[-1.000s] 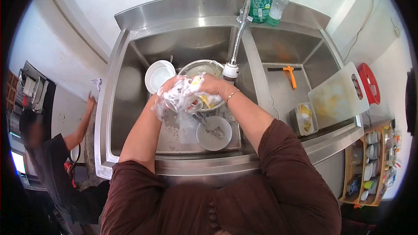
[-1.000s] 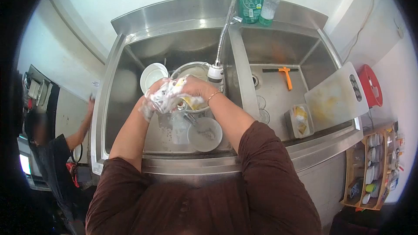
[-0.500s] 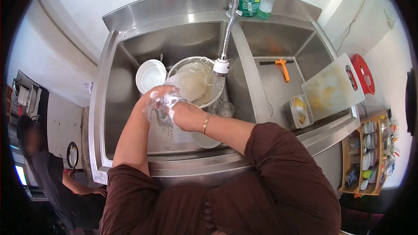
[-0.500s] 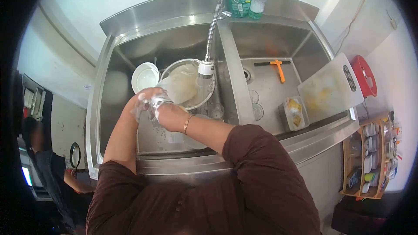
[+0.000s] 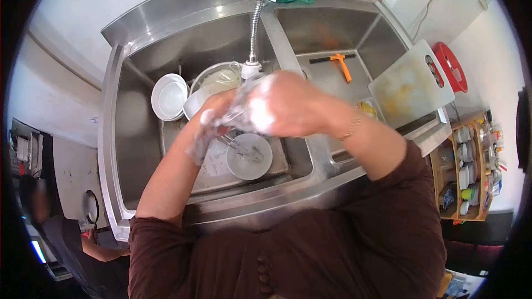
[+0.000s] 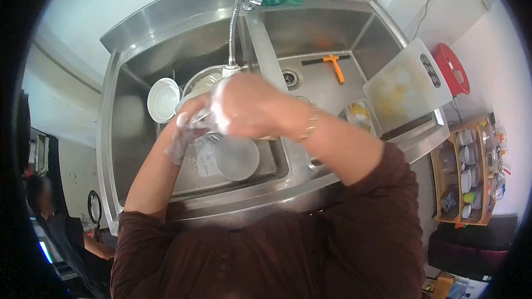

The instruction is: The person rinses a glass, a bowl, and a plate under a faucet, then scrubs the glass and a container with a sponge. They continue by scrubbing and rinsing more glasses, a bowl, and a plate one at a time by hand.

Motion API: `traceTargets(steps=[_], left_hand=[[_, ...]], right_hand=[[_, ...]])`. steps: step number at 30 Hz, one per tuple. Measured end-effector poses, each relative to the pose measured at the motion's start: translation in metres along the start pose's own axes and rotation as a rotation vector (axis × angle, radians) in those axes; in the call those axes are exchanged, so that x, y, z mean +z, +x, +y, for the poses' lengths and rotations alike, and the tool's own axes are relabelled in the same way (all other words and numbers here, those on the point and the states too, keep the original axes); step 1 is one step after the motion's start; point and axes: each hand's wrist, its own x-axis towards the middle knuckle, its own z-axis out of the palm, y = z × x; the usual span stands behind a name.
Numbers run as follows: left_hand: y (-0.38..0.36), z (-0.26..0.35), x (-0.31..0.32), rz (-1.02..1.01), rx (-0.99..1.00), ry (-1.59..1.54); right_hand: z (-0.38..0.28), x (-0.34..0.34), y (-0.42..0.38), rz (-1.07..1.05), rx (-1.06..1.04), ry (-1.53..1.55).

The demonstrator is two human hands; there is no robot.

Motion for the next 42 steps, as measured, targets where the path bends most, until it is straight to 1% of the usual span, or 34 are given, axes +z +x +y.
traceTargets(steps=[1,2,4,5,6,7,9,10,11,13,14,16,17,19,20,22,23,25,26,28,31,32,33,34,35,37,41,42], left_hand=[[-0.005,0.002,0.014,-0.128,0.08,-0.103],[-0.004,0.006,0.021,-0.251,0.066,-0.047],[0.007,0.001,0.032,-0.257,0.05,-0.026],[0.011,-0.002,0.04,-0.262,0.041,-0.004],[0.011,0.0,0.058,-0.193,0.093,0.116],[0.015,-0.001,0.07,-0.195,0.088,0.117],[0.026,-0.001,0.092,-0.172,0.41,0.476],[0.036,0.0,0.102,-0.092,0.423,0.661],[0.047,-0.001,0.113,-0.097,0.422,0.661],[0.07,-0.005,0.135,-0.107,0.429,0.871],[0.084,-0.012,0.143,-0.113,0.43,0.873],[0.114,-0.031,0.157,-0.042,0.366,1.068],[0.129,-0.035,0.162,-0.048,0.368,1.07],[0.146,-0.033,0.171,-0.161,0.182,0.924],[0.149,-0.033,0.176,-0.162,0.182,0.924],[0.143,-0.021,0.189,-0.123,0.209,0.992],[0.139,-0.015,0.193,-0.119,0.206,0.991],[0.132,-0.007,0.195,-0.166,0.28,0.985],[0.13,-0.004,0.194,-0.153,0.276,0.984],[0.126,-0.002,0.188,-0.168,0.341,0.879],[0.112,0.005,0.176,-0.138,0.384,0.868],[0.108,0.009,0.17,-0.114,0.374,0.861],[0.103,0.014,0.159,-0.136,0.301,0.798],[0.1,0.017,0.155,-0.183,0.241,0.742],[0.098,0.018,0.15,-0.172,0.237,0.737],[0.091,0.018,0.139,-0.157,0.264,0.614],[0.041,0.029,0.117,-0.161,0.273,0.485],[0.026,0.032,0.11,-0.209,0.27,0.44]], right_hand=[[-0.003,-0.018,-0.012,0.054,0.019,0.059],[-0.007,-0.039,-0.023,0.11,0.038,0.119],[-0.004,-0.064,-0.046,0.064,0.244,0.002],[0.003,-0.069,-0.057,0.064,0.248,0.004],[0.009,-0.072,-0.067,0.014,0.346,-0.06],[0.016,-0.073,-0.076,-0.036,0.443,-0.123],[0.034,-0.063,-0.092,-0.046,0.489,-0.111],[0.045,-0.056,-0.101,-0.056,0.532,-0.104],[0.058,-0.049,-0.111,-0.056,0.537,-0.104],[0.084,-0.036,-0.128,-0.23,0.758,-0.031],[0.093,-0.029,-0.133,-0.228,0.764,-0.032],[0.107,-0.015,-0.139,-0.432,0.881,-0.03],[0.117,-0.005,-0.144,-0.429,0.887,-0.031],[0.14,0.017,-0.151,-0.502,0.98,-0.051],[0.151,0.024,-0.156,-0.501,0.981,-0.051],[0.171,0.039,-0.164,-0.517,0.856,-0.006],[0.181,0.049,-0.166,-0.513,0.864,-0.012],[0.201,0.077,-0.17,-0.491,0.938,-0.03],[0.21,0.091,-0.171,-0.469,0.973,-0.033],[0.228,0.122,-0.18,-0.422,1.054,-0.042],[0.259,0.178,-0.2,-0.371,1.145,-0.054],[0.273,0.2,-0.211,-0.384,1.121,-0.049],[0.292,0.229,-0.224,-0.337,1.104,-0.023],[0.286,0.228,-0.223,-0.274,1.112,-0.001],[0.28,0.226,-0.219,-0.282,1.101,0.002],[0.215,0.162,-0.174,-0.332,1.426,0.08],[0.201,0.148,-0.16,-0.43,1.348,0.09],[0.194,0.133,-0.153,-0.56,1.227,0.001]])
